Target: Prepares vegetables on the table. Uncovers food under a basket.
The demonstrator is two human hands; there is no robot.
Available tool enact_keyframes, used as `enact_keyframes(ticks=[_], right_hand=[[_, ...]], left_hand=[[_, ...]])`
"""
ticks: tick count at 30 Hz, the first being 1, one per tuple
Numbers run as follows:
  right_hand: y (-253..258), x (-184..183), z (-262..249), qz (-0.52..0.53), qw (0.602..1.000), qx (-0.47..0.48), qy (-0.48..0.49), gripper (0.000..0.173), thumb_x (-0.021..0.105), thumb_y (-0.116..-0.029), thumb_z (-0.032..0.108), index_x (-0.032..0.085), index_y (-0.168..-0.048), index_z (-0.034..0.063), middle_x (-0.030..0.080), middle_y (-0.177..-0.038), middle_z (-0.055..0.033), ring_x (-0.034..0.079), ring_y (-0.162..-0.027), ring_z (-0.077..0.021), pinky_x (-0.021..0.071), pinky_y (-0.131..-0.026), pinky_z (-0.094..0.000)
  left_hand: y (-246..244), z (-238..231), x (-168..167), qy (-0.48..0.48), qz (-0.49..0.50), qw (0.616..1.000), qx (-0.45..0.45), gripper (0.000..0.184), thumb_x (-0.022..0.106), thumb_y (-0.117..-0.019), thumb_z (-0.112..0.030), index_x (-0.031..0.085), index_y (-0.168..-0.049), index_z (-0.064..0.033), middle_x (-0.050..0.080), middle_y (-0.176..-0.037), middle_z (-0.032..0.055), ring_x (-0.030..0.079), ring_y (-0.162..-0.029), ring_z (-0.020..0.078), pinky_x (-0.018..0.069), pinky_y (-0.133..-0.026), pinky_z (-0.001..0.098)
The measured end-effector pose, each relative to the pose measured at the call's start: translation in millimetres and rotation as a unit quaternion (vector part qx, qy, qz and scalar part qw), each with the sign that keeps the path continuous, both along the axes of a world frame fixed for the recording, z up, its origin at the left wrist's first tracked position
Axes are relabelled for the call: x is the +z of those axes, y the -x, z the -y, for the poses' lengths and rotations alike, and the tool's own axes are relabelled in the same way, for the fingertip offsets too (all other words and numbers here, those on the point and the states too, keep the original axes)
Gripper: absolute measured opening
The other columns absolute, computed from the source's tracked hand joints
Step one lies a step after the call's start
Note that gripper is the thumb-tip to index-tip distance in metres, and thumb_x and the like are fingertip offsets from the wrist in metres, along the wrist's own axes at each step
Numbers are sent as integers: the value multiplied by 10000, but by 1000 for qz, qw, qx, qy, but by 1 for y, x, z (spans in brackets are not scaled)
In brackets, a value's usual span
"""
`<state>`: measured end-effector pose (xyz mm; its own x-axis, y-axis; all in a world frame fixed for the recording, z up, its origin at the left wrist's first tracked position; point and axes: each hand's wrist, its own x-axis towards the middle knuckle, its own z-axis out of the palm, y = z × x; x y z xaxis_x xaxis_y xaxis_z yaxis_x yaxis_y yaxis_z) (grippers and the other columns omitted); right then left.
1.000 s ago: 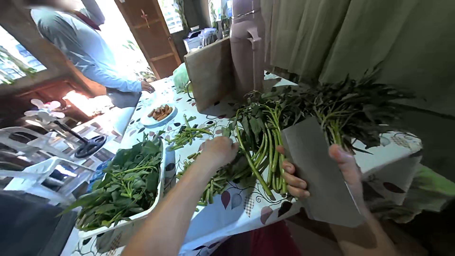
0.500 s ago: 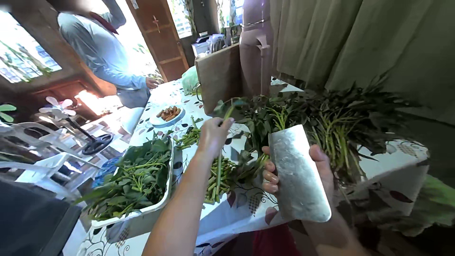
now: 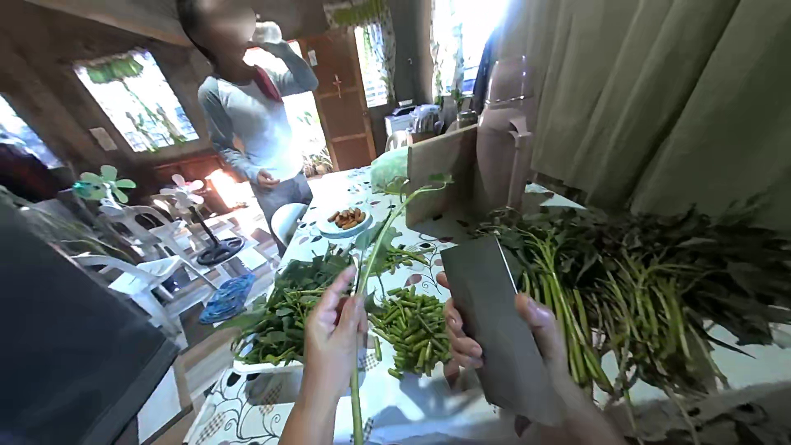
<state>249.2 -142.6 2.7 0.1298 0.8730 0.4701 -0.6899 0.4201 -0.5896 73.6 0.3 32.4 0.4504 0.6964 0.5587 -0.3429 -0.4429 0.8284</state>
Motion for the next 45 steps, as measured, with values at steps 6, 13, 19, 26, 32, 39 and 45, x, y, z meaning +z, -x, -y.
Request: enact_keyframes(ticks=[6,13,19,26,32,39,45], right_hand=[[0,6,-11,67,997,27,-33,689,731,-814,613,581,-1254,104,630,-913,15,605,-684,-70,523,-618,-222],[-7,-9,-19,107,985,115,-71,600,691,-877,586,594,-1225,107,618,-949,36,610,-744,-49,530,-682,-209],[-11,-5,-14,179,973,98,-107,711,694,-834,656,568,-1314,147,623,-987,57,599,-782,-32,518,-698,-193],[-4,2,-9,301,950,24,-78,1068,691,-786,729,264,-1572,145,607,-990,73,526,-711,28,440,-594,-127],[5,2,-15,371,927,9,-53,1168,717,-788,696,166,-1577,35,555,-968,85,515,-730,48,443,-613,-115],[-2,-15,-21,256,962,81,-53,889,699,-803,702,413,-1475,196,627,-998,86,531,-705,48,427,-585,-107],[-10,-17,-29,201,969,119,-84,742,681,-858,645,478,-1395,175,625,-1001,53,599,-745,-19,519,-649,-177]], left_hand=[[57,10,-25,-94,-25,995,19,262,600,-1019,-221,714,-1218,-94,643,-747,-155,550,-620,-77,470,-562,102],[103,-13,-49,-292,-81,953,31,255,569,-1058,-284,669,-1274,-191,680,-945,-81,591,-796,-93,490,-728,81],[115,-13,-53,-336,-108,932,85,185,641,-1007,-181,696,-1168,-109,616,-847,21,586,-794,-27,483,-745,93],[113,-6,-60,-329,-140,923,140,232,698,-931,-121,719,-1113,21,646,-793,90,574,-735,-5,463,-711,91],[109,-6,-65,-378,-156,888,211,188,687,-946,-147,743,-1050,0,624,-768,118,585,-755,72,464,-736,121],[114,-6,-72,-378,-97,900,194,124,658,-991,-187,687,-1053,-84,634,-912,38,604,-906,-16,471,-863,92],[114,-7,-76,-373,-94,905,182,134,631,-1008,-215,670,-1000,-88,616,-893,15,585,-887,-38,455,-846,74]])
